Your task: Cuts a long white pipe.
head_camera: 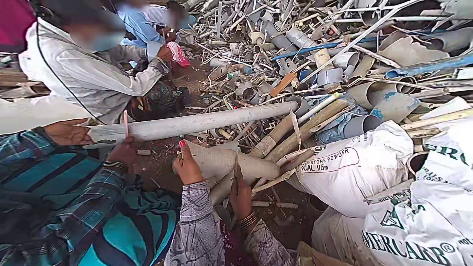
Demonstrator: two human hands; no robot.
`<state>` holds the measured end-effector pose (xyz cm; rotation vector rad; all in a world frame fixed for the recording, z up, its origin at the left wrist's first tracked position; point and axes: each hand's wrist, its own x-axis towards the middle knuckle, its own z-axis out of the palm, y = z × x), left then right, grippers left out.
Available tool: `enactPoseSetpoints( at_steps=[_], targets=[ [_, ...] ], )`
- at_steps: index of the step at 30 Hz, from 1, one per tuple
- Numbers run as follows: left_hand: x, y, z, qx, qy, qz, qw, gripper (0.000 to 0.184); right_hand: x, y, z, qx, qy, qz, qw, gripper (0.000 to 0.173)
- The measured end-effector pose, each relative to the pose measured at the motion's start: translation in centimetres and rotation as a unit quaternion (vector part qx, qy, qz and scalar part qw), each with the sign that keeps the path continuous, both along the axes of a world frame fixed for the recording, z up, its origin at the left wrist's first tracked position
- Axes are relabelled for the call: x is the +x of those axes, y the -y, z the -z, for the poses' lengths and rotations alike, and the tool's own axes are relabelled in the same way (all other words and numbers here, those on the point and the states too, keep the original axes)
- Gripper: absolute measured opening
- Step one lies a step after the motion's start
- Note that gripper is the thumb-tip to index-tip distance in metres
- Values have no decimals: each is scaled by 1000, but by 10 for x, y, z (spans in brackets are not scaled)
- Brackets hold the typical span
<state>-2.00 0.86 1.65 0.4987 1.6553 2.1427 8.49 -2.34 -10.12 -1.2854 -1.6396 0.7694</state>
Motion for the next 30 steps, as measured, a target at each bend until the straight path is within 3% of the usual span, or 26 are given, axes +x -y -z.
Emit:
enactPoseSetpoints(
  at_steps=[4,7,9,10,12,13,14,16,18,20,22,26,30],
  targets=[
    [-5,8,0,8,58,81,995,55,-35,30,-43,126,3,-75,989,41],
    [-13,13,5,33,97,136,985,51,-18,16,-6,135,4,-54,989,45],
    [-16,17,2,31,119,131,984,48,10,1,35,82,28,14,996,47],
    [-17,17,2,31,126,132,983,47,27,-4,47,6,48,41,998,48],
    [-18,17,5,41,119,153,980,47,51,-17,56,-162,72,79,981,51],
    [-16,16,5,47,110,164,979,48,53,-20,51,-193,73,90,974,53],
    [-15,15,5,52,97,175,978,48,47,-18,45,-178,66,92,977,52],
    [-12,13,5,62,85,188,977,50,19,2,30,-30,24,75,996,50],
    [-11,13,7,63,94,188,976,50,-8,25,10,113,-2,21,993,48],
    [-11,16,6,52,102,182,977,50,-22,39,-3,176,6,-22,984,46],
    [-10,20,2,38,113,176,977,51,-17,35,6,159,17,-11,987,46],
    [-13,23,4,32,120,181,976,52,19,17,27,-30,39,25,998,51],
    [-8,18,3,38,97,197,975,52,4,39,18,94,-1,-27,995,50]
  ],
)
